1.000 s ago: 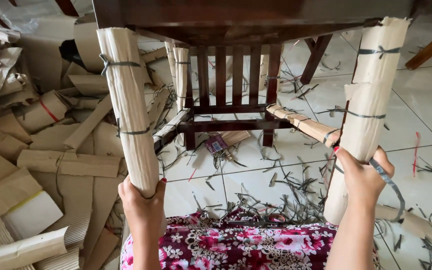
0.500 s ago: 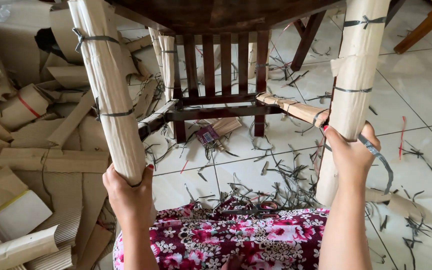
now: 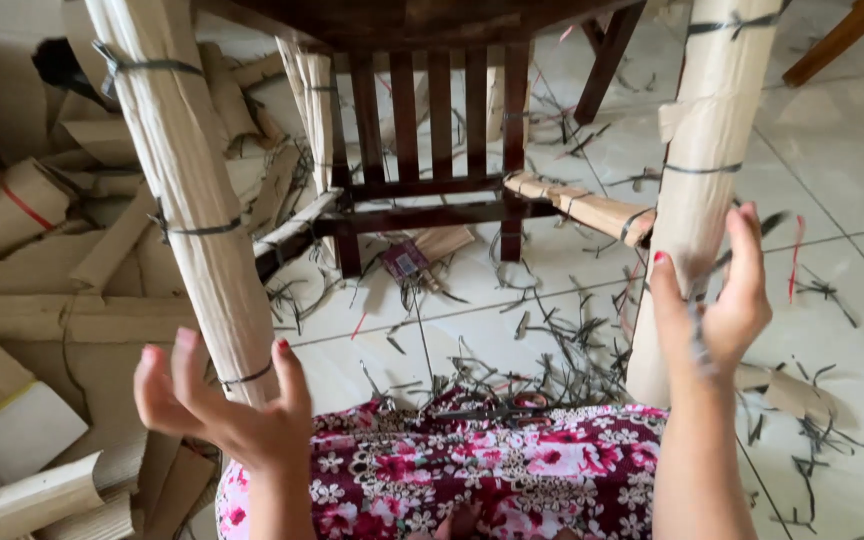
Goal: Wrapping a wooden chair with protective cardboard and securing it with plastic ties.
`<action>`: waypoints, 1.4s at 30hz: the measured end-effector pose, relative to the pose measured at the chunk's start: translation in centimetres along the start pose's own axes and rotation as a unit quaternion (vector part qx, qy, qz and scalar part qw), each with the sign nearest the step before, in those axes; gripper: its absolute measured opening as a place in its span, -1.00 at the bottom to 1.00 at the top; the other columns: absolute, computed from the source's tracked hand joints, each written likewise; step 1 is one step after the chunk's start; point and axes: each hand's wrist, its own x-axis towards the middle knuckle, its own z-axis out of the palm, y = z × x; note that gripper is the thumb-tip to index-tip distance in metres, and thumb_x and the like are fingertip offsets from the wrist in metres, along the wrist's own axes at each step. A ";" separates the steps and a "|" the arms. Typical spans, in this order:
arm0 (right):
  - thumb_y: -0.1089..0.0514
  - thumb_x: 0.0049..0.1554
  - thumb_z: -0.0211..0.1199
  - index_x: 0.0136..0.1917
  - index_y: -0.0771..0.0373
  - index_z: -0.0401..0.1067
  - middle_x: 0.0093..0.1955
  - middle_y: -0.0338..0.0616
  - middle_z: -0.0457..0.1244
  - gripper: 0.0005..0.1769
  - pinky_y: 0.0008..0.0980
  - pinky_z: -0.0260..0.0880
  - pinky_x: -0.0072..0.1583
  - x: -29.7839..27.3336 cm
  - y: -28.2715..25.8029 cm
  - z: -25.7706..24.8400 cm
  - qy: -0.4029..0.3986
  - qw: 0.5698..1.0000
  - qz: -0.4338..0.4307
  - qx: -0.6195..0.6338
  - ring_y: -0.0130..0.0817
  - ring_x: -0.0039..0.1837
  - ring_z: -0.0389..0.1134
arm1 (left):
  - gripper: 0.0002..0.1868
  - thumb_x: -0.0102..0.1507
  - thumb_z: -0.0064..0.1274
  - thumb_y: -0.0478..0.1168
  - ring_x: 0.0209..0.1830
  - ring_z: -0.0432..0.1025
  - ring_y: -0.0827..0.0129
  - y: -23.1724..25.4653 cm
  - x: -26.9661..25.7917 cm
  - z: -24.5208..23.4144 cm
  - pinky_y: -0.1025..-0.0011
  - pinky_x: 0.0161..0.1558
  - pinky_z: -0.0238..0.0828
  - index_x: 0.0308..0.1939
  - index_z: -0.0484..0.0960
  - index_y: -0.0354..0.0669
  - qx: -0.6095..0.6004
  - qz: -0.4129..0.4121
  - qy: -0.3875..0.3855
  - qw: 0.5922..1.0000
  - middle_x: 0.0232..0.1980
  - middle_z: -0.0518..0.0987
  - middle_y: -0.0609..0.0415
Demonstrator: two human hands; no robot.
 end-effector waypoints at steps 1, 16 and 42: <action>0.56 0.04 0.36 0.45 0.65 0.19 0.49 0.52 0.15 -0.26 0.04 0.24 0.48 -1.6 -0.5 0.8 -0.008 1.000 0.004 -0.002 0.31 0.52 0.20 | -0.34 0.32 0.17 -0.04 0.39 0.00 -0.05 0.9 -1.2 0.7 -0.18 0.37 0.13 0.37 0.26 -0.23 0.002 -0.002 -0.008 1.000 0.37 0.07 -0.16; 0.37 0.08 0.14 -0.10 0.72 0.44 -0.33 0.22 0.35 -0.75 -0.63 0.47 -0.17 -28.6 -2.5 11.9 -0.603 0.774 0.053 -0.184 -0.24 -0.26 0.46 | -0.79 0.25 0.16 -0.28 -0.25 0.62 -0.11 2.6 -19.3 7.5 0.07 -0.21 0.60 -0.04 0.76 -0.08 -0.379 -0.084 -0.593 0.706 -0.24 0.71 -0.09; 0.26 0.04 0.40 -0.12 0.20 0.65 -0.19 -0.10 0.45 -0.90 -0.29 0.49 -0.04 -24.8 1.7 14.0 -0.464 0.794 0.363 0.149 -0.35 -0.10 0.47 | -0.13 0.22 0.05 -0.28 -0.25 0.60 -0.07 3.7 -21.9 9.7 0.07 -0.23 0.59 0.55 0.00 -0.45 -0.286 -0.166 -0.659 0.676 -0.24 0.70 -0.21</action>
